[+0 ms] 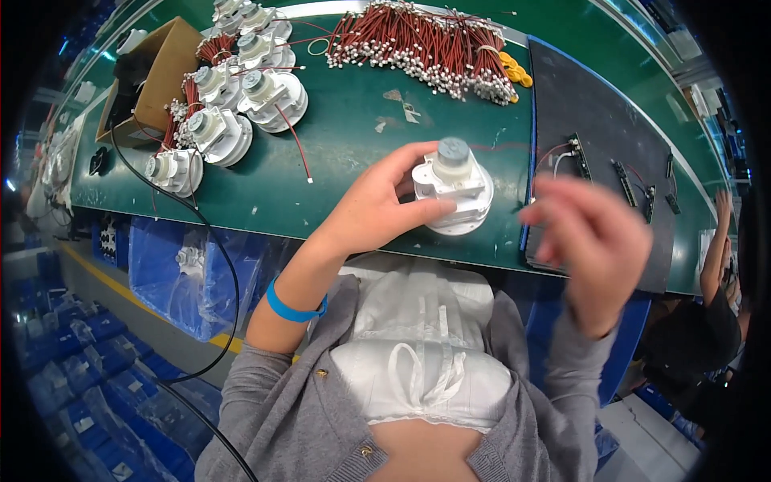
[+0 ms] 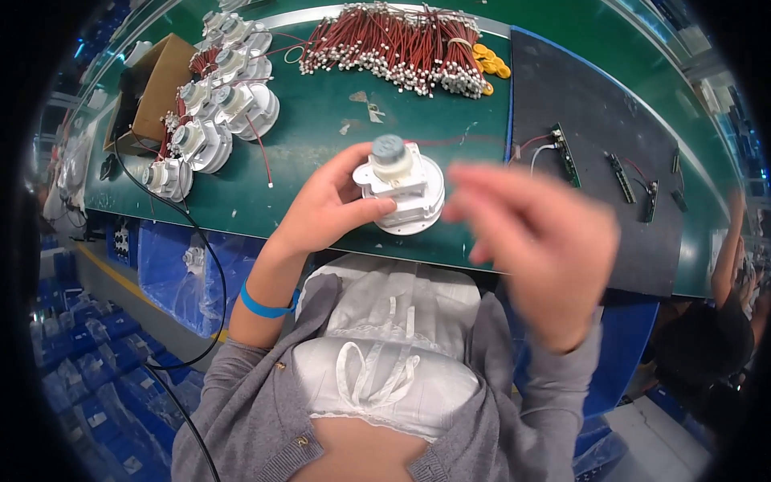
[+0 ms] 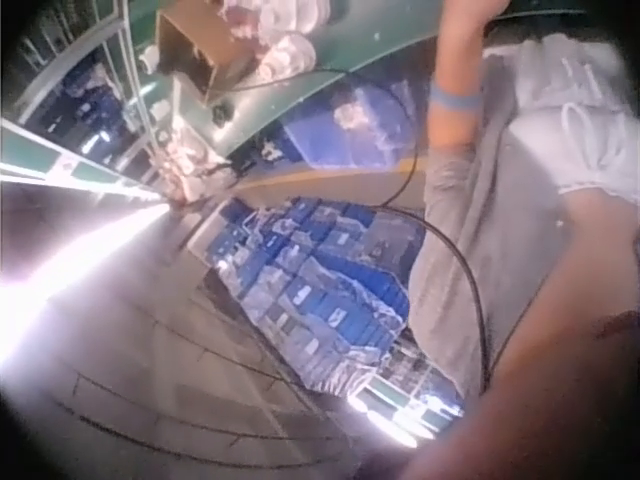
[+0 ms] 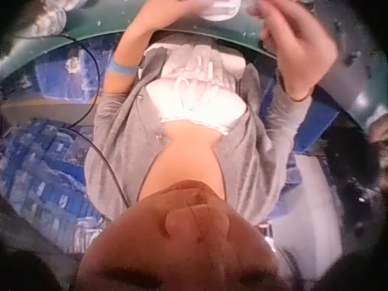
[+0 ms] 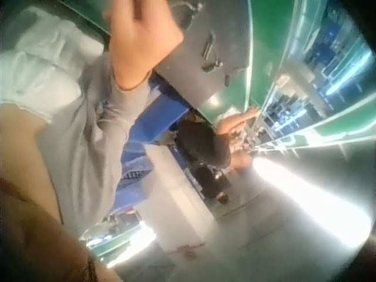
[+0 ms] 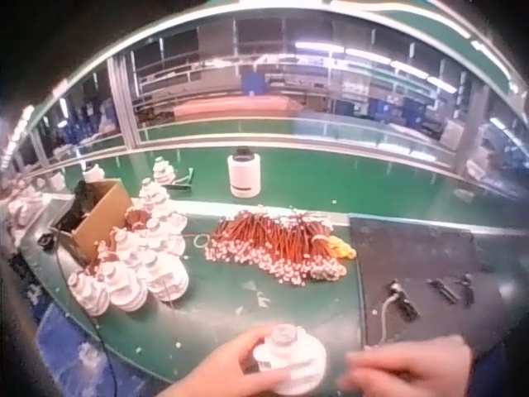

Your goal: The person assembles electronic components and wires onto plastic housings by hand, connecting them together on a factory production line.

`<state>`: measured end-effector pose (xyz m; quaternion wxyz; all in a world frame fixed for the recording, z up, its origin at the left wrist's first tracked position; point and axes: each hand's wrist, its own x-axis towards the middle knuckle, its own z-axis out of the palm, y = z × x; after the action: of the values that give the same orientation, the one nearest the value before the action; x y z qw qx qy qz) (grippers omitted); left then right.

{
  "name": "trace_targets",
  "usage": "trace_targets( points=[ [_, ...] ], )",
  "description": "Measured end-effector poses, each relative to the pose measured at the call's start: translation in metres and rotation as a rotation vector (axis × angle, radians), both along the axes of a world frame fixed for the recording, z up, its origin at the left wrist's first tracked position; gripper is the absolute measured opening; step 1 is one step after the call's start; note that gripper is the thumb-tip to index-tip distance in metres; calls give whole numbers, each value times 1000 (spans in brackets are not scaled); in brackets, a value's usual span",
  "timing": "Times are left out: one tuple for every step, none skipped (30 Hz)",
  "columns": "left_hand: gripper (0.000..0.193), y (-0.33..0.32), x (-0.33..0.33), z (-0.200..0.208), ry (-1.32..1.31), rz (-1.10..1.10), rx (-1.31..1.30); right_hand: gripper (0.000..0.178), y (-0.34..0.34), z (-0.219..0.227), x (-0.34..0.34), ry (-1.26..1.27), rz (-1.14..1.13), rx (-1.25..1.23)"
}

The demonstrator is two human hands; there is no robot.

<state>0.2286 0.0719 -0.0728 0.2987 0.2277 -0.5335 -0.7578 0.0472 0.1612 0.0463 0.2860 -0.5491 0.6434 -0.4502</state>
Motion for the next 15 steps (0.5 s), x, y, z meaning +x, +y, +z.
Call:
trace_targets(
  points=[
    [55,4,-5,-1,2,-12,4,16,11,-21,5,123,11,-94],
    [54,10,-12,0,72,18,52,18,18,-36,8,150,-11,-151],
    [54,15,-17,2,142,52,101,19,24,-46,10,177,-29,-209],
    [54,18,-20,7,150,37,109,21,26,-47,10,208,-5,-208],
    [54,23,-23,10,148,32,110,21,29,-48,8,207,-10,-206],
    [54,29,-26,12,151,55,110,24,31,-50,6,258,-9,-261],
    [55,34,-29,15,154,81,110,27,33,-51,5,309,-5,-316],
    [55,38,-31,18,153,80,110,25,36,-50,9,239,-53,-288],
    [55,41,-32,20,143,93,100,25,38,-49,13,238,-55,-287],
    [55,44,-33,22,135,107,89,21,41,-49,17,83,-143,-246],
    [55,45,-34,24,135,106,90,17,43,-50,19,-71,-230,-204],
    [56,45,-36,24,142,105,102,17,43,-49,17,-70,-232,-203],
    [57,46,-36,25,147,105,114,15,44,-48,14,11,-195,-195],
    [57,47,-36,26,147,105,117,14,45,-46,12,92,-157,-187],
    [58,49,-37,27,168,78,109,14,44,-44,11,92,-158,-184]
  ],
)
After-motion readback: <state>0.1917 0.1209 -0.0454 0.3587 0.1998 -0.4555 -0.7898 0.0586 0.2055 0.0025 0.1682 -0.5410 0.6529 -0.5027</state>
